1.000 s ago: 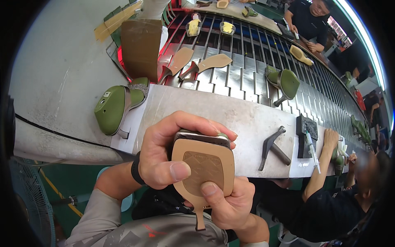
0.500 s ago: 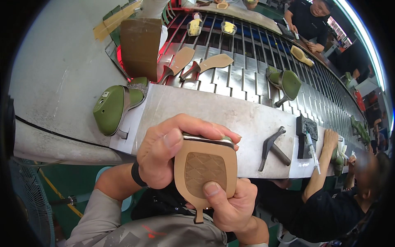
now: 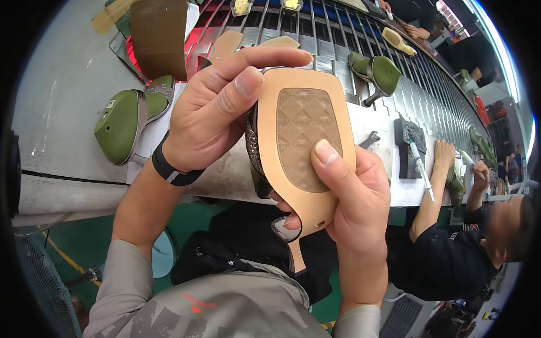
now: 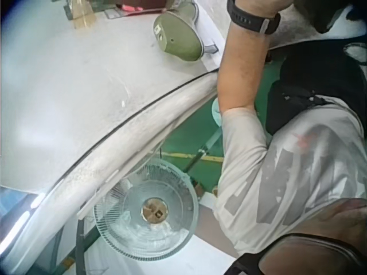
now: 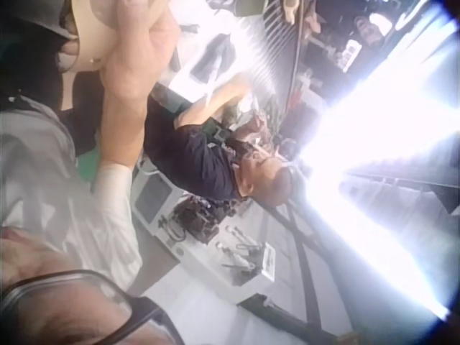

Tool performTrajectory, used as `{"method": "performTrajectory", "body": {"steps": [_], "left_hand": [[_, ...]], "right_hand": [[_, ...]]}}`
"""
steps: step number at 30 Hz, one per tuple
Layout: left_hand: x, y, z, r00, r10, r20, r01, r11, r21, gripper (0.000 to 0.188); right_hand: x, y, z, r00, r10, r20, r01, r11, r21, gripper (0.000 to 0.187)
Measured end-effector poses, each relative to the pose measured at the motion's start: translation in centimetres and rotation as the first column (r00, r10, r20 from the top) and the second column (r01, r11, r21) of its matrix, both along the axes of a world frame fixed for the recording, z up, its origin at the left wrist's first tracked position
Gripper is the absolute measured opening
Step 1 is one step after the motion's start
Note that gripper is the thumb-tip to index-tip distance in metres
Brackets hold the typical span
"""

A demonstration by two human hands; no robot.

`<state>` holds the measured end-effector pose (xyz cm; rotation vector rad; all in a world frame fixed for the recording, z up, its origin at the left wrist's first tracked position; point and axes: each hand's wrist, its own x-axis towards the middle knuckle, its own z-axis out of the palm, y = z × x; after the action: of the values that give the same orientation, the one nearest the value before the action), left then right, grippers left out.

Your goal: The person hammers the edges of a green high-heel shoe upper around a last, applies adhesive using a syringe, and presses a sole onto the bottom of the shoe.

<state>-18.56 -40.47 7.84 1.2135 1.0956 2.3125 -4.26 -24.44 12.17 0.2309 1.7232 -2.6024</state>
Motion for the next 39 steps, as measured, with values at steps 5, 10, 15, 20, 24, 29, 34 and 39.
{"method": "performTrajectory", "body": {"steps": [5,10,15,20,24,29,34,39], "left_hand": [[0.2,0.5,-0.4,1.000,-0.017,0.001,0.017,1.000,0.009,0.042],[0.2,0.6,-0.1,1.000,-0.019,0.010,0.019,0.999,-0.032,0.042],[0.0,0.3,0.0,0.993,-0.116,-0.002,0.115,0.989,-0.095,0.053],[0.8,-0.3,0.8,0.987,-0.161,0.019,0.161,0.973,-0.167,0.085],[2.7,-1.9,1.0,0.998,-0.054,-0.038,0.043,0.970,-0.238,0.080],[6.3,-4.1,1.0,0.991,0.082,-0.102,-0.107,0.956,-0.273,0.046],[9.1,-5.8,1.4,0.985,0.169,-0.022,-0.168,0.950,-0.264,0.040],[9.9,-6.6,1.9,0.959,0.256,0.123,-0.222,0.947,-0.233,0.024]], "right_hand": [[0.1,0.3,-0.8,0.999,-0.010,-0.036,0.012,0.999,0.044,0.043],[0.0,0.2,-0.6,0.998,-0.060,-0.033,0.064,0.992,0.107,0.041],[-0.2,0.7,-0.5,0.996,-0.079,-0.052,0.086,0.983,0.161,0.039],[0.1,1.2,-0.6,0.996,-0.061,-0.062,0.074,0.969,0.237,0.038],[1.9,-0.1,-1.1,0.992,-0.066,-0.111,0.090,0.971,0.222,0.045],[5.1,-1.9,-2.2,0.984,-0.042,-0.176,0.106,0.922,0.373,0.060],[6.3,-3.2,-4.7,0.918,0.029,-0.395,0.242,0.750,0.616,0.032],[6.0,-4.7,-3.8,0.886,0.077,-0.457,0.258,0.736,0.626,0.021]]}}
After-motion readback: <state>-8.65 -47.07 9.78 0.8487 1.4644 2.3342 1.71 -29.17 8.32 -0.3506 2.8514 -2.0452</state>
